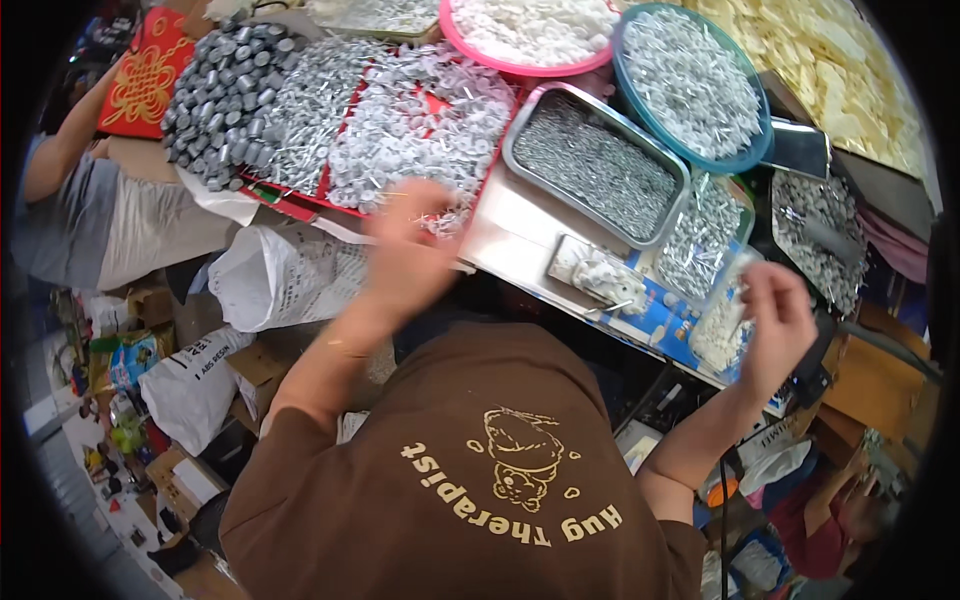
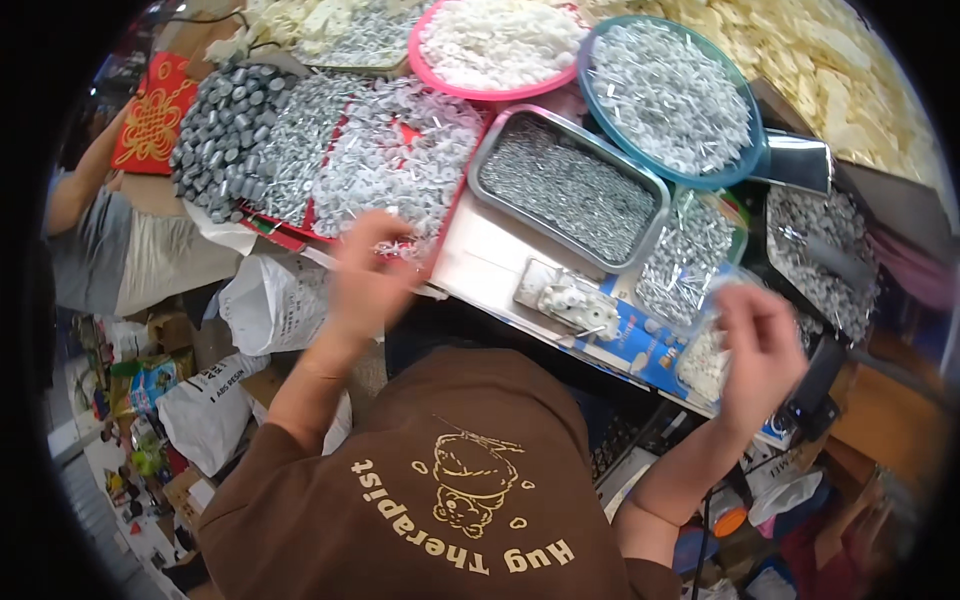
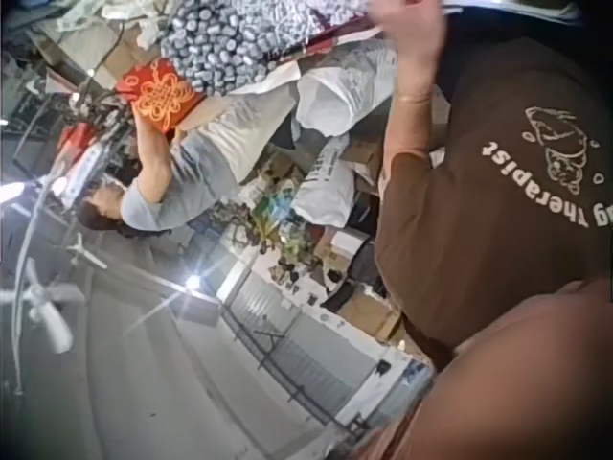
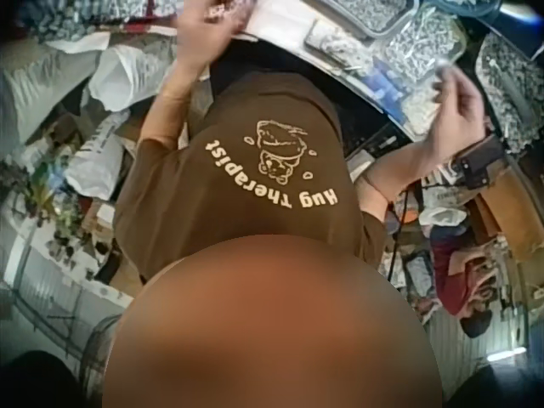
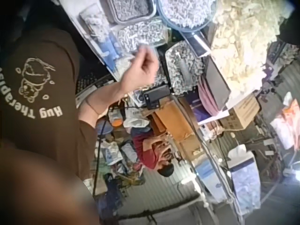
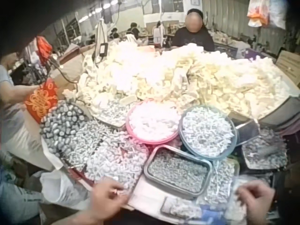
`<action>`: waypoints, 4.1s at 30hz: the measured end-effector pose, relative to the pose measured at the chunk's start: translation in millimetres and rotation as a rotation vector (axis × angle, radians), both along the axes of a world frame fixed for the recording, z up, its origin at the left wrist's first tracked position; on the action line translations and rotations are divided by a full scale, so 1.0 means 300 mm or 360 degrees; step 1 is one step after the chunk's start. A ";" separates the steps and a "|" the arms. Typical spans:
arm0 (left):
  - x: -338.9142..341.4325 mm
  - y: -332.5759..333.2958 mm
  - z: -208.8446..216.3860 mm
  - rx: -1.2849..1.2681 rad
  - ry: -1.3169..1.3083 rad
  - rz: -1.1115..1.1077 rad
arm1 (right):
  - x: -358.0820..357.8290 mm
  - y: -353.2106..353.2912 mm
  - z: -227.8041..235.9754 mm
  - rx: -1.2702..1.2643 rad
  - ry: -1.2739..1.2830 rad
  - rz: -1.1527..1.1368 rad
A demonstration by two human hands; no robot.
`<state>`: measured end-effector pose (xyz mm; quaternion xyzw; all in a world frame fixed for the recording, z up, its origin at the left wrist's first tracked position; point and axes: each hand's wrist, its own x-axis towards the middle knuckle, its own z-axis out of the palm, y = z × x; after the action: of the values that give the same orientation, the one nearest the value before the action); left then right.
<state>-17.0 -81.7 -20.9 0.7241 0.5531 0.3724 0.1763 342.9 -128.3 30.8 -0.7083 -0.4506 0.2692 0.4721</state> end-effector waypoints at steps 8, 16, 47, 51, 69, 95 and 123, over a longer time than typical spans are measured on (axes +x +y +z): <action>-1.254 -0.226 -0.201 -0.1778 0.1896 0.0628 | -0.258 -0.086 -0.121 -0.0012 -0.0476 0.0679; -0.750 -0.228 -0.460 -0.1064 0.0586 0.0128 | -0.257 -0.030 -0.145 0.0036 -0.0780 0.0757; -0.564 0.095 0.187 -0.0462 0.0628 0.0741 | 0.616 1.032 -0.114 -0.0571 -0.2501 -0.0567; -0.718 0.284 0.051 0.0195 0.1031 0.0664 | 0.535 0.938 -0.048 -0.0464 -0.2257 -0.0392; -0.015 0.144 0.070 -0.0113 -0.0462 -0.0521 | -0.099 0.153 -0.053 0.0641 0.0906 0.0083; 0.298 0.031 -0.046 -0.0256 0.0103 -0.0973 | -0.163 -0.123 -0.213 0.0143 0.0259 0.0238; 0.267 0.036 -0.054 -0.0327 0.0027 -0.1067 | -0.209 -0.104 -0.159 -0.0029 -0.0522 0.0614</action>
<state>63.3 -71.0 -37.2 0.8470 0.3205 0.2301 0.3562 280.1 -159.5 -16.7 -0.6475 -0.6456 0.2399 0.3262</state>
